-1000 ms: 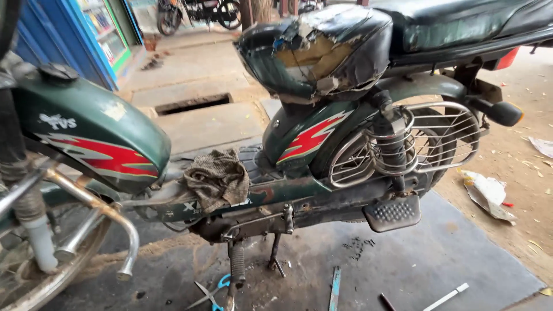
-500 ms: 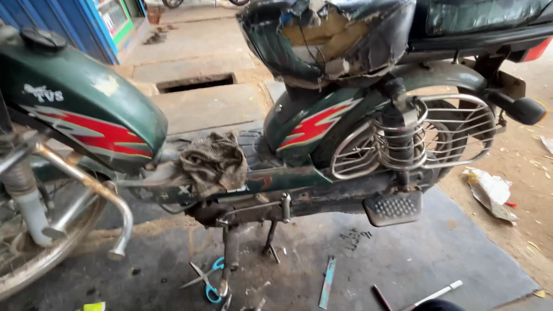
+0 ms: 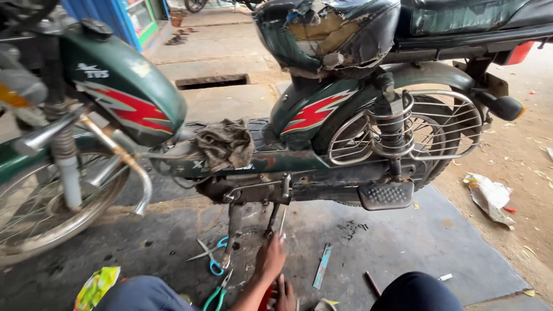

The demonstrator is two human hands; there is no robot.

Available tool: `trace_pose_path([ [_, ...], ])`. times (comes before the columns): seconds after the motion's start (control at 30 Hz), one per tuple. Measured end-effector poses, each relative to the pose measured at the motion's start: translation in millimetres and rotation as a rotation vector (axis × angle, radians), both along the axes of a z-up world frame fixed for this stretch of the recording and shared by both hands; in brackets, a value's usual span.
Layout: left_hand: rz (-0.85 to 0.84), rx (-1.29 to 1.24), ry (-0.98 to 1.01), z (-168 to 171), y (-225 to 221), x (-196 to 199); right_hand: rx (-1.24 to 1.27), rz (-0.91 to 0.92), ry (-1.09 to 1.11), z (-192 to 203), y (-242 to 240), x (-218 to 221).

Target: The person crouches beside a green TVS motorcycle and uses a T-handle socket wrench to work on a bolt near the rear axle and side stand area. They reposition the wrench repeatedly, then pick up a screwdriver and continue working on fasteners near the footrest and engine area.

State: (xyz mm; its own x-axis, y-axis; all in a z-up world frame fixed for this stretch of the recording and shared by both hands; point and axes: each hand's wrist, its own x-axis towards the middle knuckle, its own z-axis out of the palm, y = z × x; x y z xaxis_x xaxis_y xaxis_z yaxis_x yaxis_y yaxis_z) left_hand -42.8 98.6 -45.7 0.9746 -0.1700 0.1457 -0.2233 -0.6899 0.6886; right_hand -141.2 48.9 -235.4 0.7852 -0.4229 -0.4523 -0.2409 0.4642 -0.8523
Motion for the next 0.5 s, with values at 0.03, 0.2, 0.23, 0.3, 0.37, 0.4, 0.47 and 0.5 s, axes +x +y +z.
trace_pose_path([
  [0.03, 0.044, -0.016, 0.085, 27.9, -14.0, 1.4, 0.006, 0.001, -0.004, 21.9, 2.9, 22.3],
  [0.2, 0.159, 0.017, -0.097, 58.1, -21.1, 44.2, 0.228, 0.213, -0.216, 115.5, 4.4, 9.7],
  [0.23, 0.192, 0.035, -0.071, 64.6, -18.5, 55.1, 0.114, 0.262, -0.319, 122.5, 5.1, 10.8],
  [0.3, 0.176, -0.104, 0.045, 81.8, -8.1, 63.5, 0.100, 0.252, -0.290, 161.9, 4.3, 4.8],
  [0.37, 0.150, -0.243, 0.166, 99.2, -3.1, 62.2, 0.083, 0.233, -0.259, 188.3, -0.6, 1.8],
  [0.4, 0.107, -0.332, 0.232, 107.8, -1.1, 56.0, 0.088, 0.287, -0.265, 195.2, -3.8, 1.4],
  [0.47, 0.069, -0.416, 0.290, 133.6, 13.5, 32.2, 0.096, 0.346, -0.279, 209.9, -10.4, 4.5],
  [0.5, 0.014, -0.329, 0.253, 147.6, 24.3, 12.9, -0.052, 0.338, -0.331, 215.5, -16.0, 6.6],
])
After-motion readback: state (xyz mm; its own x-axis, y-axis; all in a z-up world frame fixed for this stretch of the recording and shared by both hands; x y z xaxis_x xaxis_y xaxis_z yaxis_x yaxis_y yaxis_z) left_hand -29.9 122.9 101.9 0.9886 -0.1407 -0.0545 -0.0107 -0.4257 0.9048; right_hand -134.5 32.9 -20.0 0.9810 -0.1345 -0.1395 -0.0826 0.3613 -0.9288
